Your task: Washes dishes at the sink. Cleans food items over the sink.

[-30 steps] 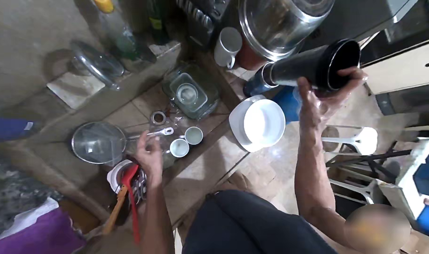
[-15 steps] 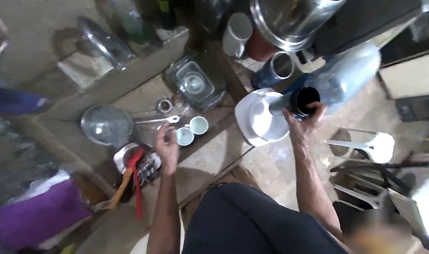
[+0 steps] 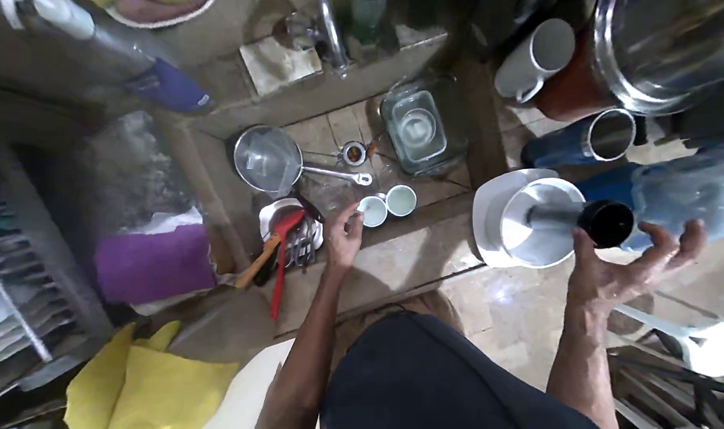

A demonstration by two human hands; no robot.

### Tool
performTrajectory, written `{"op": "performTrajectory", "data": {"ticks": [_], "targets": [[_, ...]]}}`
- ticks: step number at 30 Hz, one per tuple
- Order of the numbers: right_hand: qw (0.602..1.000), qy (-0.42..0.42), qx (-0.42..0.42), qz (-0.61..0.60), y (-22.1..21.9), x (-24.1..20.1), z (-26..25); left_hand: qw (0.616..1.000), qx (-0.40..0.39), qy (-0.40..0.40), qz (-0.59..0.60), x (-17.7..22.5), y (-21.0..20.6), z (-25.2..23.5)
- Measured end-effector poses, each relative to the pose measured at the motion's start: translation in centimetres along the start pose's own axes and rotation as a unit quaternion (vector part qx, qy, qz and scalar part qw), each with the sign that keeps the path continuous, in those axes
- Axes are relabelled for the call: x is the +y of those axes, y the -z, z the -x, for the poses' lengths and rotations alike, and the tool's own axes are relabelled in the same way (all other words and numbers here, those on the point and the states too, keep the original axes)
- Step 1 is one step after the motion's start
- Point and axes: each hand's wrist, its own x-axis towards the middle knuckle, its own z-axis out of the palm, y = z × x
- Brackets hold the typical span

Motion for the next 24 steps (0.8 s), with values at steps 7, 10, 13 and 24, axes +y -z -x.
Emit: {"op": "performTrajectory", "data": {"ticks": [7, 10, 13, 24], "targets": [[0.902, 0.095, -0.393, -0.152, -14.7, -16.8, -0.9, 0.995, 0.031, -0.055, 0.076, -0.1, -0.3, 1.6], [0.871, 0.131, -0.467, -0.084, -28.9, -19.3, -0.3, 0.994, 0.025, -0.045, 0.096, 0.3, 0.1, 3.2], [0.853, 0.089, -0.515, 0.018, -37.7, -21.2, 0.4, 0.993, 0.04, -0.042, 0.099, 0.4, 1.0, 4.9], [0.825, 0.125, -0.542, 0.101, -43.5, -20.1, 1.6, 0.955, 0.071, 0.057, 0.281, 1.3, -0.4, 0.2]]}}
